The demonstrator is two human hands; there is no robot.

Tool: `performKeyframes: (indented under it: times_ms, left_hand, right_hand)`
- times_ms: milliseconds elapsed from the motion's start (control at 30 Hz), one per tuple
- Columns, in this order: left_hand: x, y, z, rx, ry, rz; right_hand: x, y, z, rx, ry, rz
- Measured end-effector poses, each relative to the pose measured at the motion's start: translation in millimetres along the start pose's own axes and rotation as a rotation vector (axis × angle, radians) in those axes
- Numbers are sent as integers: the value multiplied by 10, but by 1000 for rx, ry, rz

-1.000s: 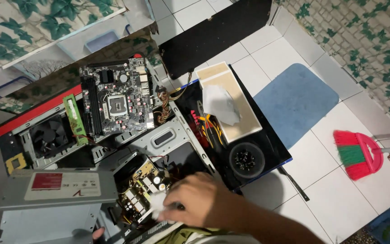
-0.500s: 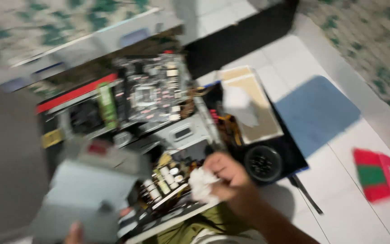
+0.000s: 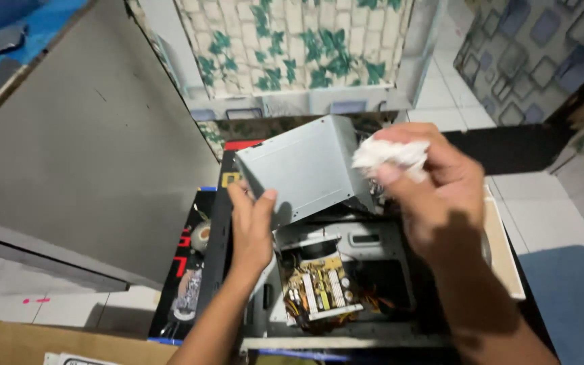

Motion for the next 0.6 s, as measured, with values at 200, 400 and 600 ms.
performKeyframes:
  times_ms: [200, 400, 600]
  left_hand:
    - [-270, -120, -6, 157, -159, 223]
    - [-476, -157, 245, 196, -277, 296]
    - [-753, -193, 232, 245, -180, 650]
  right_hand:
    - [501, -576, 24, -37, 499, 860]
    - [1246, -594, -45, 154, 816, 1359]
    - [1637, -718, 144, -277, 628, 1204]
Point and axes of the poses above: each hand's wrist, its own z-axis away from the middle knuckle, its own y-axis out of the back of the hand, x = y × z, the point moved 4 cm from there along -z, towards the middle knuckle, and after that the axes turned 12 degrees about -y, right-handed, at the moved point
